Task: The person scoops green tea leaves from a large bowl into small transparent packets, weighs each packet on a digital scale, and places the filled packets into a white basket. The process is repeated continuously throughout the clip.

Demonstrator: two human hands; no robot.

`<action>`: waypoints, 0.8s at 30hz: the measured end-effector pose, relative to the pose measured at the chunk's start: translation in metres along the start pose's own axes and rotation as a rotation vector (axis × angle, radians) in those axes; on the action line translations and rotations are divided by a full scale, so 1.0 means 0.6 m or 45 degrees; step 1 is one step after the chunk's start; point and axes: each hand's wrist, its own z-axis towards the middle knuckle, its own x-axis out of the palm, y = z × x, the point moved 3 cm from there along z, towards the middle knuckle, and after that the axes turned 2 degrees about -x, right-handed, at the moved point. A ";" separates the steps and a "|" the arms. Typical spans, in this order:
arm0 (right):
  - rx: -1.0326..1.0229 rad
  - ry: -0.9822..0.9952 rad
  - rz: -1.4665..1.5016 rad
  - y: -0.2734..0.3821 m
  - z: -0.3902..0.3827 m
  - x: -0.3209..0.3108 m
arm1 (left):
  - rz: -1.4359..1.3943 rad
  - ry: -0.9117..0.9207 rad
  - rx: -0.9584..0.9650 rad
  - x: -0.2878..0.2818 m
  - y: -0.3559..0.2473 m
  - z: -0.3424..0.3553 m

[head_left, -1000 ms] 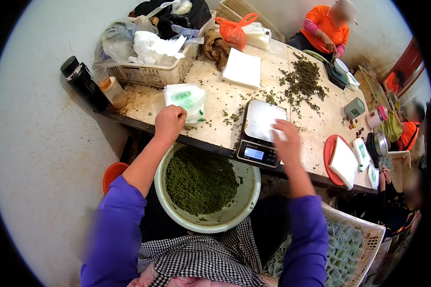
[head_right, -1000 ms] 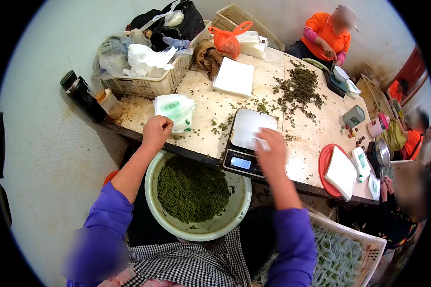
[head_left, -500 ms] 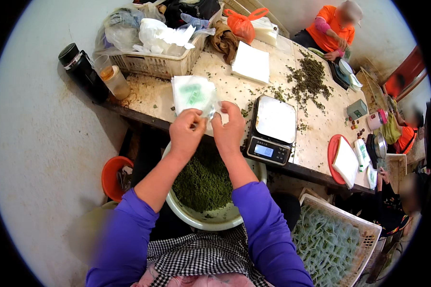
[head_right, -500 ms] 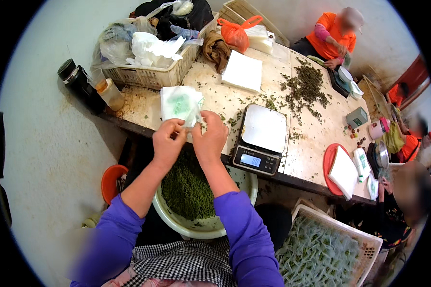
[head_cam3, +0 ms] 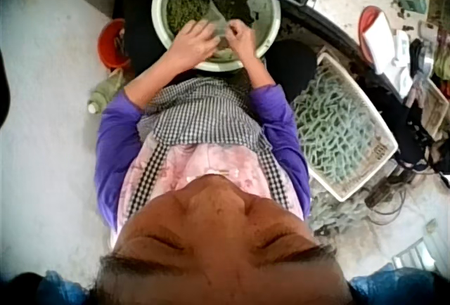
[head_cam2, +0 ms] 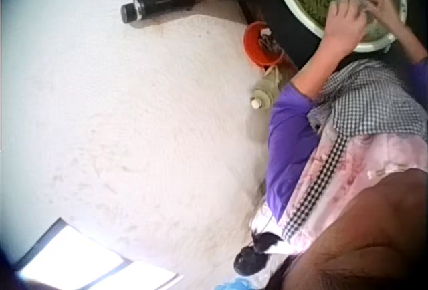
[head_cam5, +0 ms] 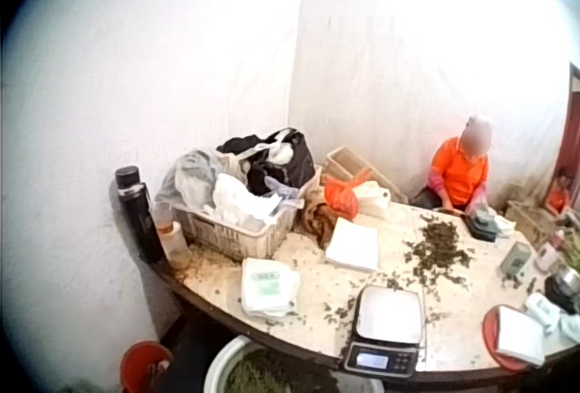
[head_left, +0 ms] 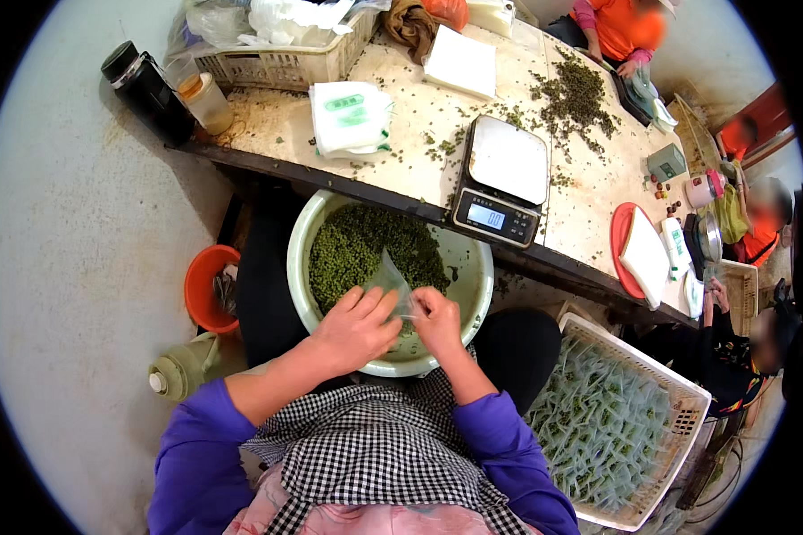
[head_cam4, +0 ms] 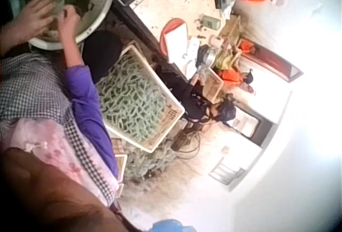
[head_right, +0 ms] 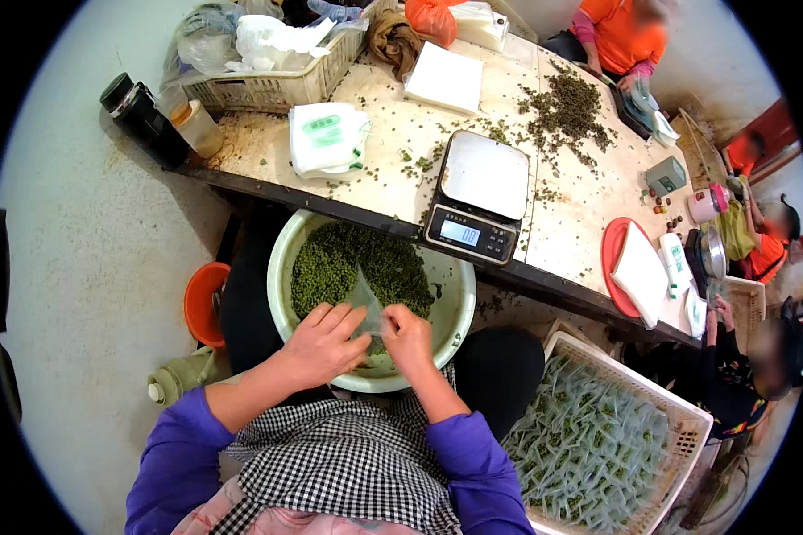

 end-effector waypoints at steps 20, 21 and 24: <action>-0.055 0.368 -0.608 -0.052 0.257 0.178 | -0.466 -0.416 -0.964 0.015 0.112 -0.102; 0.021 0.486 -0.510 -0.026 0.242 0.179 | -0.452 -0.440 -0.965 0.014 0.113 -0.104; 0.098 0.652 -0.333 -0.024 0.190 0.182 | -0.442 -0.479 -0.948 0.013 0.112 -0.101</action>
